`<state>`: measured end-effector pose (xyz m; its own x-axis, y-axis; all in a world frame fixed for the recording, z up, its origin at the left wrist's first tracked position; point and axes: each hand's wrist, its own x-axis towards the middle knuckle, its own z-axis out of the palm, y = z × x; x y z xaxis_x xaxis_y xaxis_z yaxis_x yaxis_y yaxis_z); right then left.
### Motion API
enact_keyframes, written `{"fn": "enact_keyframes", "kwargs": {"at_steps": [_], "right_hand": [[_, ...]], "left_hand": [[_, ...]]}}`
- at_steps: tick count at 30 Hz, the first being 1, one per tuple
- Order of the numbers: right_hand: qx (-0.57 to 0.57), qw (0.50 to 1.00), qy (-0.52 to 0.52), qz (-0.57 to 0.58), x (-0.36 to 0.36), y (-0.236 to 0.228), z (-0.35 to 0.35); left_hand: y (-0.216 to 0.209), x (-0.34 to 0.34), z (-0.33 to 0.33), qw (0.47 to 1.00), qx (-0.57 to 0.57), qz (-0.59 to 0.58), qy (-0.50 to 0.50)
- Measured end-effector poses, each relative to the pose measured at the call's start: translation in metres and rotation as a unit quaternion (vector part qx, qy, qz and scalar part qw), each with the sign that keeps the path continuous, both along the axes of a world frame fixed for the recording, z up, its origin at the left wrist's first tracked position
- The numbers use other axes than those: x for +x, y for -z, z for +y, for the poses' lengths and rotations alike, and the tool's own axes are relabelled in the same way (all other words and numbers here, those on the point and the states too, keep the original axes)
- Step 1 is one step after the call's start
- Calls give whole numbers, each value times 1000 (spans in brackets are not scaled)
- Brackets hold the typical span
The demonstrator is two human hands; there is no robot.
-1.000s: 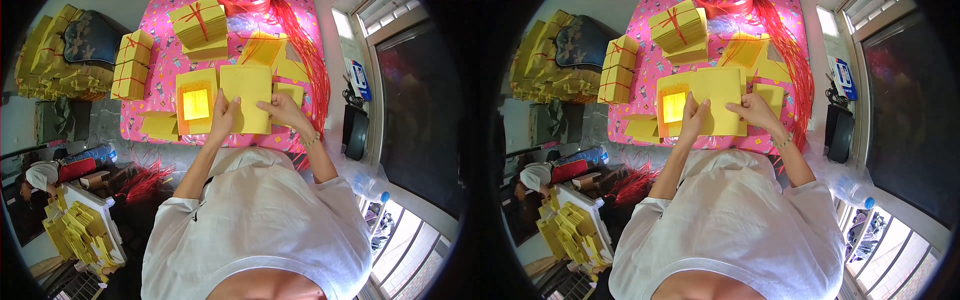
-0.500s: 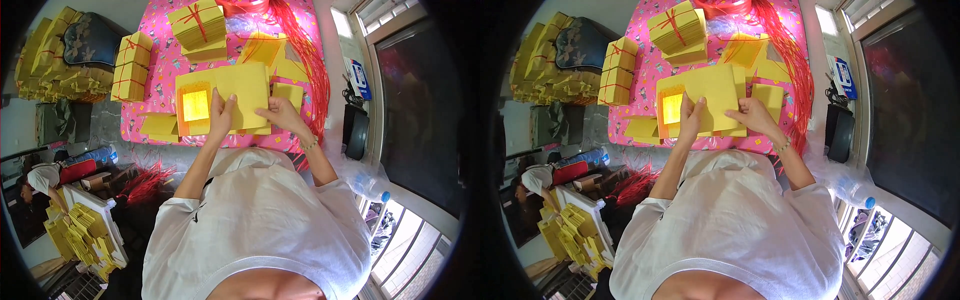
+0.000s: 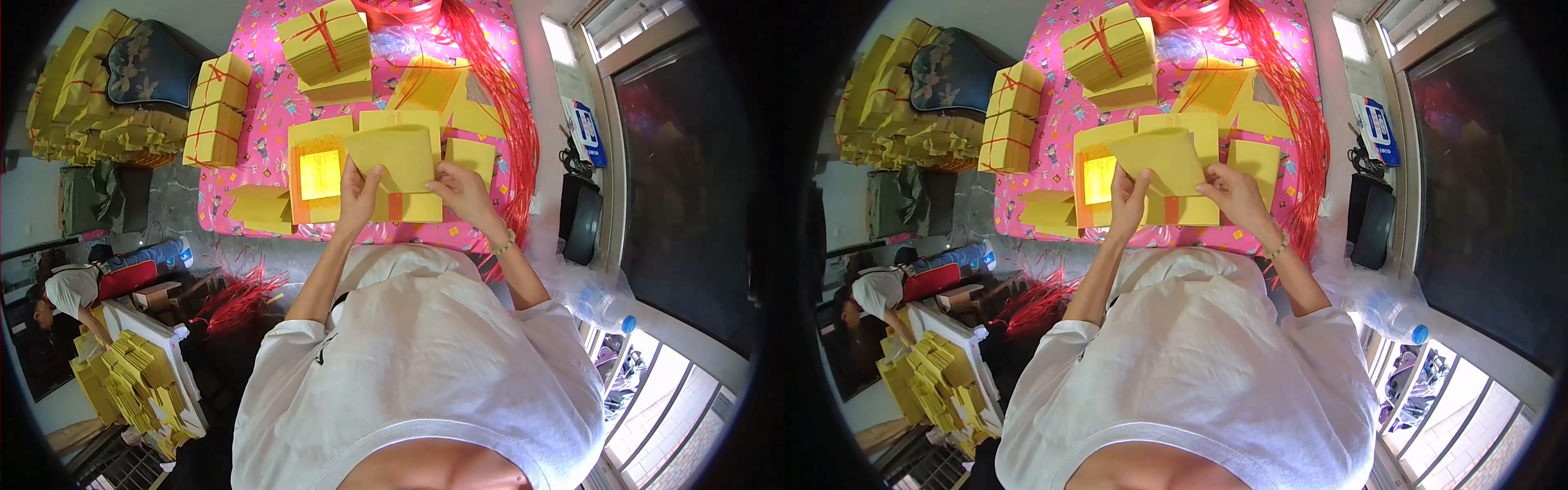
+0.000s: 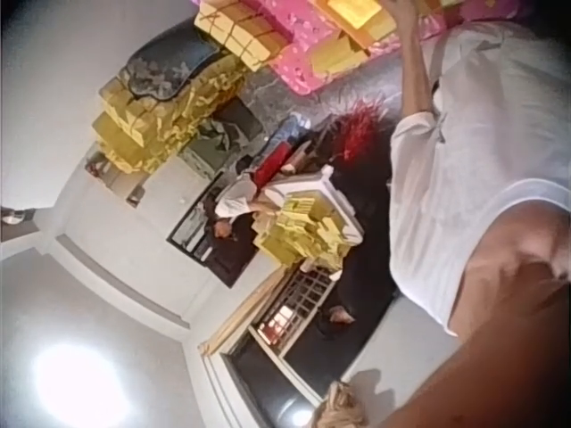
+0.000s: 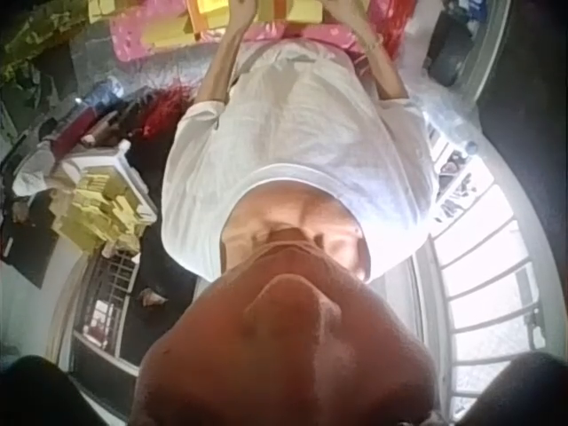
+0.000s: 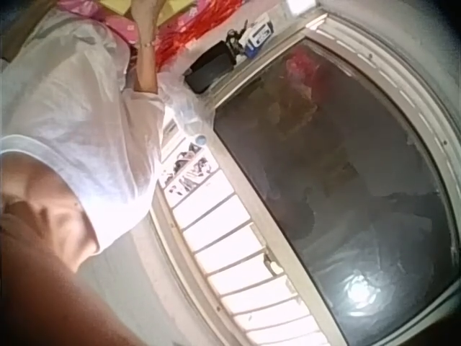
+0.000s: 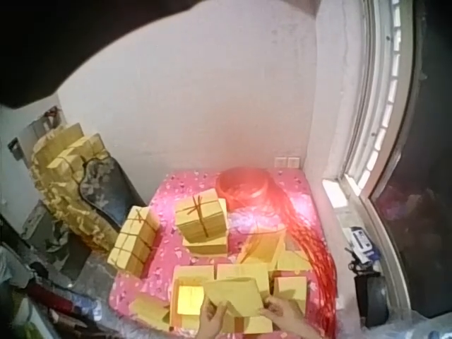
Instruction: Sorting and stacking sheets of joss paper into bundles for ritual use.
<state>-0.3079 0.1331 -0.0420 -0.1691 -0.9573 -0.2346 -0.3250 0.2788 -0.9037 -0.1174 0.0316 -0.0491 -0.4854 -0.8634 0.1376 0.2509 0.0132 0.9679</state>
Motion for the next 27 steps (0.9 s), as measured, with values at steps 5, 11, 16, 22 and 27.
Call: {"fn": "enact_keyframes", "kwargs": {"at_steps": [5, 11, 16, 22, 27], "right_hand": [[-206, 973, 86, 63, 6, -37, 1], [-353, 897, -1, 266, -4, -55, 0], [-350, 880, -33, 318, -8, -56, -2], [-340, 883, -42, 321, -9, -52, 0], [-342, 887, -49, 306, -9, -49, 0]], "left_hand": [[28, 5, 8, 1000, -2, -15, 17], [32, 8, 9, 999, -7, -10, 36], [24, 6, 11, 1000, 1, -3, 31], [27, 6, 13, 999, -15, -18, 27], [24, 5, 13, 999, -19, -16, 24]]}}
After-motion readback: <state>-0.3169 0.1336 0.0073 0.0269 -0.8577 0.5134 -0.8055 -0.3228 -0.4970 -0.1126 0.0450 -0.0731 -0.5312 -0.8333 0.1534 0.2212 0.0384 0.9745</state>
